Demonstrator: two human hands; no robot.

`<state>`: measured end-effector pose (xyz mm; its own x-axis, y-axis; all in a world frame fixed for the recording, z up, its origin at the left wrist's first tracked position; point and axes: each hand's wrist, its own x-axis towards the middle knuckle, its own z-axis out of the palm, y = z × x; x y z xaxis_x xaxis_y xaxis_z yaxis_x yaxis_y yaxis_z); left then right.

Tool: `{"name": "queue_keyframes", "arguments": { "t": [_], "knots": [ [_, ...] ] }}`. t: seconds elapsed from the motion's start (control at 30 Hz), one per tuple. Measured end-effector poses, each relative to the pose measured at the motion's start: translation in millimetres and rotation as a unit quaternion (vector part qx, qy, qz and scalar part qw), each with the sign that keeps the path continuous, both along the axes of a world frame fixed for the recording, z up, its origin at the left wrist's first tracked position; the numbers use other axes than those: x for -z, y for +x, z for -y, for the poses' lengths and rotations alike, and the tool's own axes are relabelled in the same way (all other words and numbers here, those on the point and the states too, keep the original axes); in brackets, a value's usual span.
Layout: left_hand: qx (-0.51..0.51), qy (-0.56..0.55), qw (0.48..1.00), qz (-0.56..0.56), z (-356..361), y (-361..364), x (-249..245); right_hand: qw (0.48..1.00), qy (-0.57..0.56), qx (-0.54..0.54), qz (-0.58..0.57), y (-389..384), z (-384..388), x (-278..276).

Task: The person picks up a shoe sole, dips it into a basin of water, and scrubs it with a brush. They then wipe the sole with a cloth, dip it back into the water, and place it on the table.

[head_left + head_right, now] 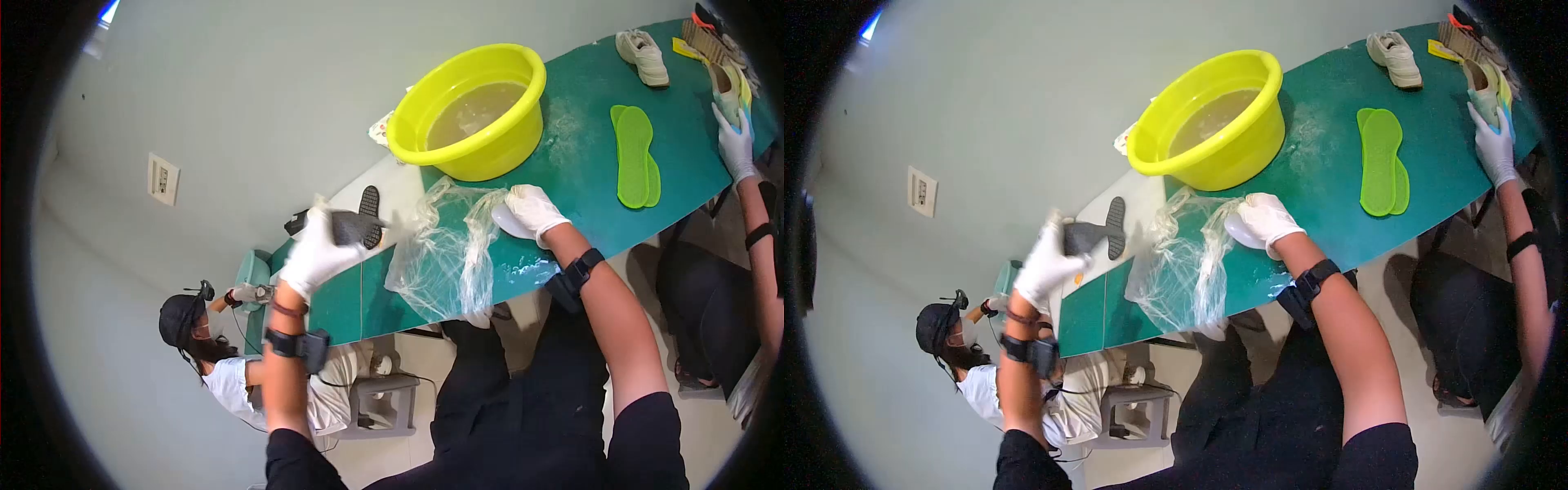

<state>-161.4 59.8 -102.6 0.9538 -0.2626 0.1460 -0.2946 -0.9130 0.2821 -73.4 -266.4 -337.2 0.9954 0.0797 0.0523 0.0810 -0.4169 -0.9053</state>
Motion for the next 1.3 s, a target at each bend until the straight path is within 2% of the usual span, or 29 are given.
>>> {"name": "queue_keyframes", "arguments": {
  "t": [0.03,0.1,0.17,0.23,0.27,0.37,0.4,0.5,0.53,0.57,0.6,0.63,0.7,0.77,0.83,0.9,0.93,1.0,1.07,1.13,1.27,1.3],
  "knots": [
    [-0.019,-0.021,0.999,0.036,-6.6,12.2,-17.2,1.0,0.0,-0.001,0.0,0.5,-1.0,0.2],
    [0.002,-0.024,0.984,0.176,5.4,32.6,-55.6,1.0,0.01,0.005,0.008,2.5,-3.9,4.5],
    [0.053,-0.091,0.976,0.189,32.3,60.5,-84.5,1.0,0.013,-0.003,0.0,0.2,-2.9,-1.9],
    [-0.024,-0.013,0.984,0.178,44.0,103.4,-101.2,0.999,-0.02,0.006,0.036,7.4,-5.3,9.3],
    [-0.037,-0.015,0.982,0.186,53.7,122.3,-101.0,0.999,-0.011,0.011,0.035,9.0,-6.4,12.3],
    [-0.07,-0.012,0.974,0.215,89.5,169.7,-68.0,0.998,-0.026,0.02,0.049,14.3,-8.4,24.5],
    [-0.08,0.0,0.971,0.226,98.8,182.4,-52.3,0.999,0.003,0.02,0.026,2.6,-5.9,8.2],
    [-0.14,0.054,0.984,0.1,111.2,223.0,10.0,0.998,-0.007,0.015,0.06,4.6,-6.6,14.1],
    [-0.152,0.062,0.986,0.038,128.7,203.8,12.3,0.998,0.0,0.014,0.057,5.7,-6.9,14.3],
    [-0.045,0.059,0.996,0.046,108.9,234.1,46.8,0.999,0.007,0.012,0.052,6.1,-8.0,17.7],
    [0.009,0.091,0.988,0.125,95.2,255.4,88.5,0.994,0.003,0.017,0.105,6.7,-9.4,23.1],
    [-0.06,0.053,0.997,-0.025,98.9,257.9,88.9,0.993,0.015,0.024,0.111,7.1,-9.9,23.8],
    [-0.015,0.056,0.998,-0.005,95.4,262.4,94.5,0.996,0.074,0.014,0.038,0.8,-8.7,12.0],
    [-0.037,0.077,0.996,0.016,94.0,269.5,101.0,0.999,0.045,0.031,0.004,-3.6,-10.2,0.8],
    [-0.125,0.061,0.99,0.033,98.6,269.0,104.5,0.999,0.038,0.031,0.0,-1.9,-12.9,0.0],
    [-0.244,-0.009,0.965,0.099,105.1,282.8,114.2,0.998,0.061,0.023,0.02,0.0,-10.8,7.0],
    [-0.242,-0.01,0.966,0.094,105.1,278.8,111.7,0.999,0.029,0.014,-0.009,-2.0,-8.5,0.6],
    [-0.228,-0.005,0.97,0.089,110.5,261.6,91.8,0.999,0.044,0.018,0.008,-3.9,-10.0,4.4],
    [-0.169,0.033,0.979,0.105,101.5,284.1,113.4,0.999,0.044,0.02,0.001,-2.2,-8.6,3.9],
    [-0.135,0.105,0.985,-0.012,99.8,293.6,119.1,0.998,0.063,0.005,-0.013,-1.5,-8.0,2.5],
    [-0.058,0.202,0.975,-0.065,102.2,301.7,137.4,0.995,0.092,0.002,-0.027,-0.3,-6.1,8.9],
    [-0.064,0.171,0.982,-0.048,104.4,306.6,140.2,0.996,0.083,-0.003,-0.019,4.0,-2.3,16.7]
  ]
}}
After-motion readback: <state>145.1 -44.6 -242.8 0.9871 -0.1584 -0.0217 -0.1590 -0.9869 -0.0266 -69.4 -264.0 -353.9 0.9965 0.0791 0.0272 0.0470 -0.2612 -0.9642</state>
